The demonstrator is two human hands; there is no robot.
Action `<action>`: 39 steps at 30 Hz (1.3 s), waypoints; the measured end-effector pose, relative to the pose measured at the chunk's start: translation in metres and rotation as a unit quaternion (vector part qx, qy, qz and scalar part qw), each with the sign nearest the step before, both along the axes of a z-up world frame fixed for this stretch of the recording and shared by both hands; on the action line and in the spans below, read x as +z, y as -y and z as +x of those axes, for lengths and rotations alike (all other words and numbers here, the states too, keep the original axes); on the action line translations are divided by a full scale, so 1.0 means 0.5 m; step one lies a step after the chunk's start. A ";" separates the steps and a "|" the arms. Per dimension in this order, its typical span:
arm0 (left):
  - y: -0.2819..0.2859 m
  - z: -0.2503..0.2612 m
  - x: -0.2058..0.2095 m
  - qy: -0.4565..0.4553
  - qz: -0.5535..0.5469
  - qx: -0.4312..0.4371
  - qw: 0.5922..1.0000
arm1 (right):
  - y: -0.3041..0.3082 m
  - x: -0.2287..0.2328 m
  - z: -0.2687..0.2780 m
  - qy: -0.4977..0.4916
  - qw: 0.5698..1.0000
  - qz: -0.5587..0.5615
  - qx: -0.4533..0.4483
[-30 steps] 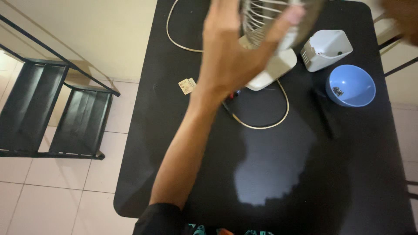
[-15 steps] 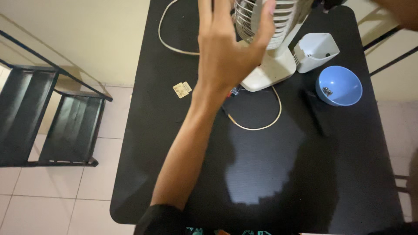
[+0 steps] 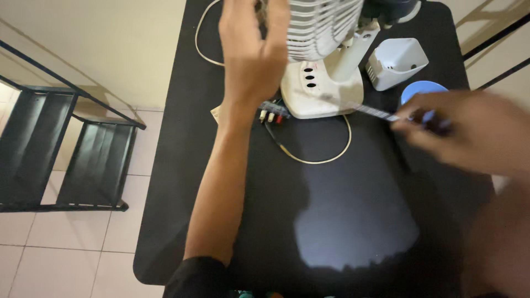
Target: The person disassembles a small electric fan using a screwdriver, removes the rear cover and front grille, and manipulates internal wiring and components. The person then reassembles the fan by reattaching the grille and cover.
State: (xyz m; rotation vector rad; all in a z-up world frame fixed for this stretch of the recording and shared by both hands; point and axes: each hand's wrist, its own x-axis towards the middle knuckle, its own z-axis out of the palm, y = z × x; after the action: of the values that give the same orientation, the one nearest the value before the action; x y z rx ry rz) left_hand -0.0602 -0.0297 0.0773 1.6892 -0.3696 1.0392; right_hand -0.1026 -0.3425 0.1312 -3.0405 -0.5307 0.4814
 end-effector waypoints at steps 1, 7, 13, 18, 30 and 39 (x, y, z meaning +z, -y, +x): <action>-0.008 0.002 -0.003 -0.005 -0.015 -0.022 1.000 | -0.019 -0.018 -0.005 -0.007 0.999 0.010 0.036; -0.044 0.013 -0.019 -0.033 0.020 0.000 0.999 | -0.110 -0.122 0.006 0.029 0.982 0.104 0.152; -0.061 0.026 -0.029 -0.036 0.037 0.006 0.999 | -0.122 -0.178 0.024 0.124 0.956 0.149 0.221; -0.070 0.033 -0.037 -0.040 0.040 0.020 0.998 | -0.100 -0.172 0.047 -0.045 0.991 0.057 0.110; -0.060 0.017 -0.020 -0.037 -0.001 -0.004 0.999 | 0.003 -0.213 0.080 -0.122 0.992 -0.001 -0.042; 0.002 -0.055 0.022 -0.007 -0.043 -0.056 0.998 | -0.048 -0.260 0.077 0.032 0.990 0.096 -0.102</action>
State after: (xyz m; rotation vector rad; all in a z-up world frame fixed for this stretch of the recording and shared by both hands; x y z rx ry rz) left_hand -0.0879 -0.0306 0.0884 1.5807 -0.3998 0.9476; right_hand -0.0644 -0.3185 0.0012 -2.8889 -0.2448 0.3065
